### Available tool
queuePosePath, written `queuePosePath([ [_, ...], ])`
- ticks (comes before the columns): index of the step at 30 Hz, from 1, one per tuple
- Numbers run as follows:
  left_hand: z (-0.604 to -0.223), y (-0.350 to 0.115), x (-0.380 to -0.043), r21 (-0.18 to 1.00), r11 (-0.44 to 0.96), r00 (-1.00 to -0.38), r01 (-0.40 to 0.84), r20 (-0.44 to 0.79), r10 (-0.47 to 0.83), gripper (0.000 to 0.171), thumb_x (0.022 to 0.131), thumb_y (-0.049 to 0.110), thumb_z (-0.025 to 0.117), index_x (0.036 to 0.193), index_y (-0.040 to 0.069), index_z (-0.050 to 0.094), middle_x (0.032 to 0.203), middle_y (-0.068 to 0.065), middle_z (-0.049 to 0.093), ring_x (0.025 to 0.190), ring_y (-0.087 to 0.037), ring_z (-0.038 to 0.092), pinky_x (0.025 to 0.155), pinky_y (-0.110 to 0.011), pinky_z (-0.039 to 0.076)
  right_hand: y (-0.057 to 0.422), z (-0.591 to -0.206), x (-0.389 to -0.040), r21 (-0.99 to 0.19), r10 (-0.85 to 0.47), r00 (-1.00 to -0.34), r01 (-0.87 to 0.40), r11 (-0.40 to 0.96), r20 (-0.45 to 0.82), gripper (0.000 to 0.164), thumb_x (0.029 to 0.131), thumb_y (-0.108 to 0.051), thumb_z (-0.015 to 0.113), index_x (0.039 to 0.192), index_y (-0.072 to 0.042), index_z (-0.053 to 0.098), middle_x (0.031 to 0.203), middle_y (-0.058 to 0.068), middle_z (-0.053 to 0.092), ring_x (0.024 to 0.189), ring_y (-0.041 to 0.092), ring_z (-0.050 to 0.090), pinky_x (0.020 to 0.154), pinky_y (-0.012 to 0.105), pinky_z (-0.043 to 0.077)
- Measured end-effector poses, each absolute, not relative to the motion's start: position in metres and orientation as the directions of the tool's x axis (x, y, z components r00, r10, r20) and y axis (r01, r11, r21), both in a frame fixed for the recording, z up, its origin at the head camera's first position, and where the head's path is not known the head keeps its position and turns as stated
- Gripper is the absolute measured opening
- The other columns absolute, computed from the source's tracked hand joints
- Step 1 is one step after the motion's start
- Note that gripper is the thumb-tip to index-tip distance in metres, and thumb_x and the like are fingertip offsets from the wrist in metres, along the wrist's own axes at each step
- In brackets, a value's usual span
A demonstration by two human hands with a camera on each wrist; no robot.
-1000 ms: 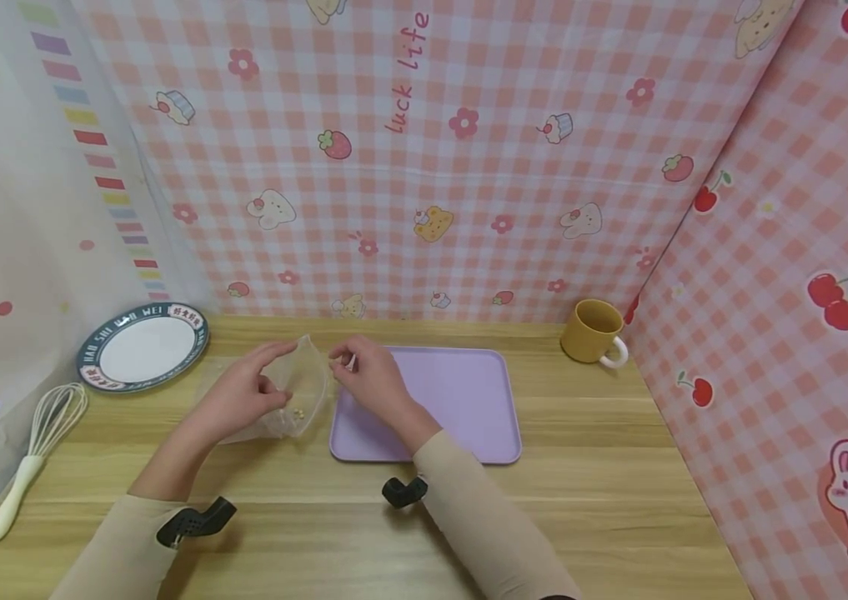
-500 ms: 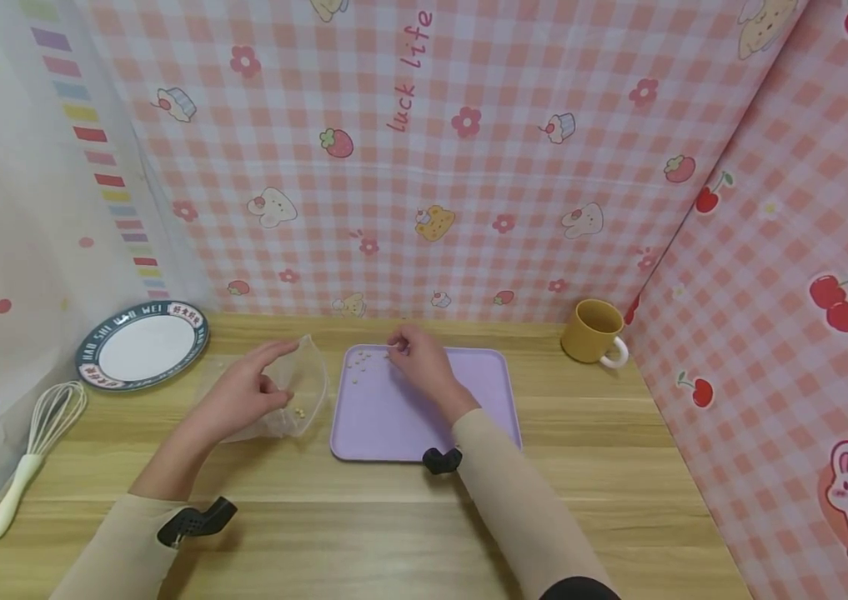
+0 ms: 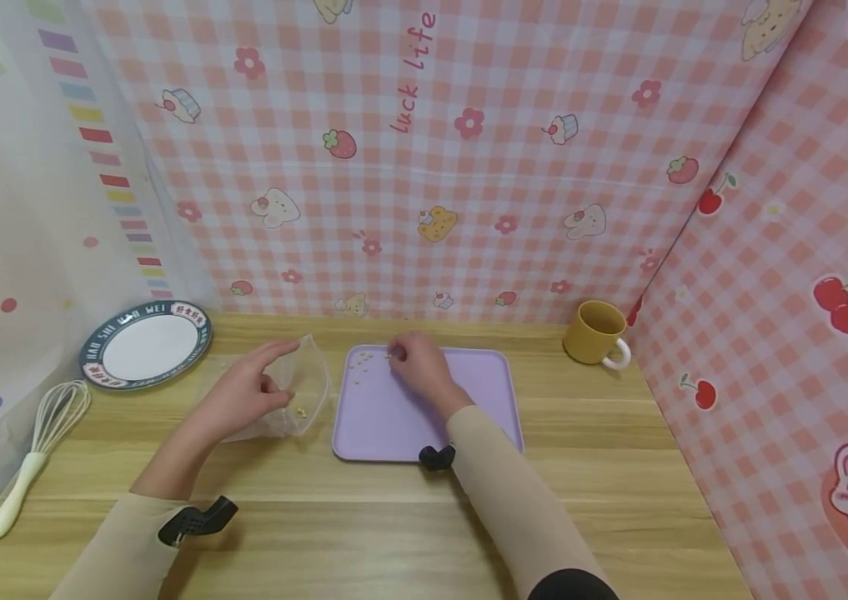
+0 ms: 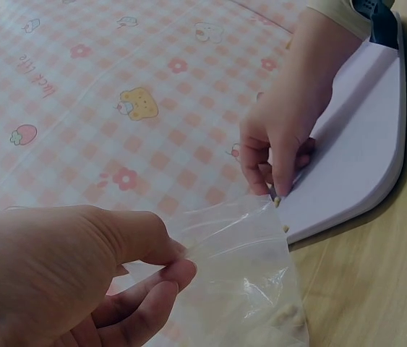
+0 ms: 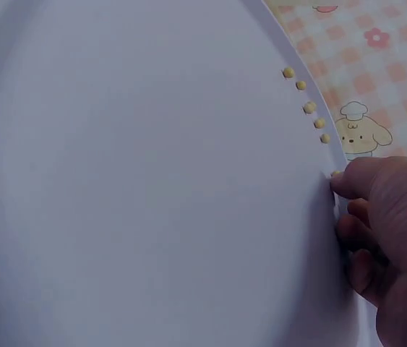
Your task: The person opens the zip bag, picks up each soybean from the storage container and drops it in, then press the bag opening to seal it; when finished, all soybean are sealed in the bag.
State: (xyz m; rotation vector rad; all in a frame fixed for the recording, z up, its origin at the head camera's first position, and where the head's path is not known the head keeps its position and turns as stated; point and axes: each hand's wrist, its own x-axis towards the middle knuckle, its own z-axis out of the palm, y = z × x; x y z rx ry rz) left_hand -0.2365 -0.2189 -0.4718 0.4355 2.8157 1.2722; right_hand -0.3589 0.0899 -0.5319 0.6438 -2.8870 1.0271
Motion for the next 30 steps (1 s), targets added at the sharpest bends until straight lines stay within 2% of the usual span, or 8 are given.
queuePosePath([
  [19,-0.4707,-0.2184,-0.2343,0.736,0.633,-0.963,0.240,0.097,0.253,0.080,0.095,-0.001,0.081,0.167,0.005,0.047,0.168,-0.019,0.046,0.076,-0.016,0.064,0.066,-0.031,0.058,0.0894,-0.5369,-0.3605,-0.592,-0.357,-0.927,-0.354,0.724,0.116,0.011,0.103,-0.011,0.079,0.113,-0.010,0.083,0.101,0.003,0.069,0.093,0.019,0.065,0.084,0.037,0.057],
  [30,-0.4699,-0.2186,-0.2336,0.736,0.636,-0.965,0.234,0.094,0.246,0.080,0.095,-0.001,0.081,0.167,0.006,0.046,0.168,-0.018,0.046,0.076,-0.017,0.064,0.065,-0.031,0.057,0.0903,-0.5346,-0.3585,-0.573,-0.361,-0.925,-0.361,0.736,0.120,0.004,0.104,-0.011,0.078,0.104,-0.008,0.081,0.099,0.004,0.068,0.091,0.020,0.064,0.083,0.037,0.056],
])
